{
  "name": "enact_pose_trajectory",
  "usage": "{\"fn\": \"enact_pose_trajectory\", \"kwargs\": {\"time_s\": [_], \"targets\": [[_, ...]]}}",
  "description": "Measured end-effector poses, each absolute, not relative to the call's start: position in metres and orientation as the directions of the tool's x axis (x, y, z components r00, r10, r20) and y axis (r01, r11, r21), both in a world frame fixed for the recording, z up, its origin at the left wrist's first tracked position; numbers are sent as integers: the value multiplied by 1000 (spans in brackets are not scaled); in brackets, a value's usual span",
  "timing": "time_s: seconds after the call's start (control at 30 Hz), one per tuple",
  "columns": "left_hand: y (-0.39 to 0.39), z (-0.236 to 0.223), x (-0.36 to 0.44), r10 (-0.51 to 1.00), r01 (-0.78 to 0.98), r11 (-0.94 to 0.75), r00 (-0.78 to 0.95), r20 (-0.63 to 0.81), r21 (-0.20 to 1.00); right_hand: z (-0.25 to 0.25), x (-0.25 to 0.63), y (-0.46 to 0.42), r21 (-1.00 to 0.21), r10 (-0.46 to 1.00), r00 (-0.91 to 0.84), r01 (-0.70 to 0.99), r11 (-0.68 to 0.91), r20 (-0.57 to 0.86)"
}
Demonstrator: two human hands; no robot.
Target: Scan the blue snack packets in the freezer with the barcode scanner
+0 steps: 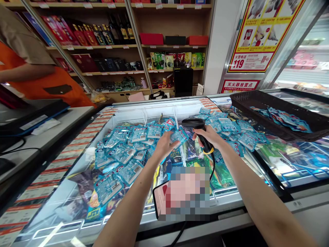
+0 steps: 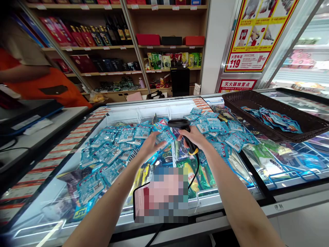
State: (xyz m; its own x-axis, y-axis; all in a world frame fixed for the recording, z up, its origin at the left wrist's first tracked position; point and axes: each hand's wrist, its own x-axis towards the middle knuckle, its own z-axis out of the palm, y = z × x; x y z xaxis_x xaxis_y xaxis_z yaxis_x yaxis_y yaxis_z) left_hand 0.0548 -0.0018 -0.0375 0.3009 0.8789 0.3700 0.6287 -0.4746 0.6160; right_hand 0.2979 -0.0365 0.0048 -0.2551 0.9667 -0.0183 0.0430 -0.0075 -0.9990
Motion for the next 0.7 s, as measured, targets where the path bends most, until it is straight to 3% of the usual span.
{"fn": "enact_pose_trajectory", "kwargs": {"time_s": [0.13, 0.23, 0.4, 0.7], "targets": [[1, -41, 49, 958, 377, -259, -17, 286, 889, 3, 296, -36, -996, 966, -255, 88, -6, -28], [4, -41, 46, 977, 101, -183, -94, 193, 978, 2, 295, -36, -991, 965, -260, 134, -2, -37], [6, -40, 45, 970, -174, -214, -159, 187, 961, 4, 294, -39, -982, 965, -262, 188, 15, -35], [5, -37, 43, 963, -217, -244, -169, 210, 945, 19, 285, -50, -953, 935, -355, 274, 132, 28]]}}
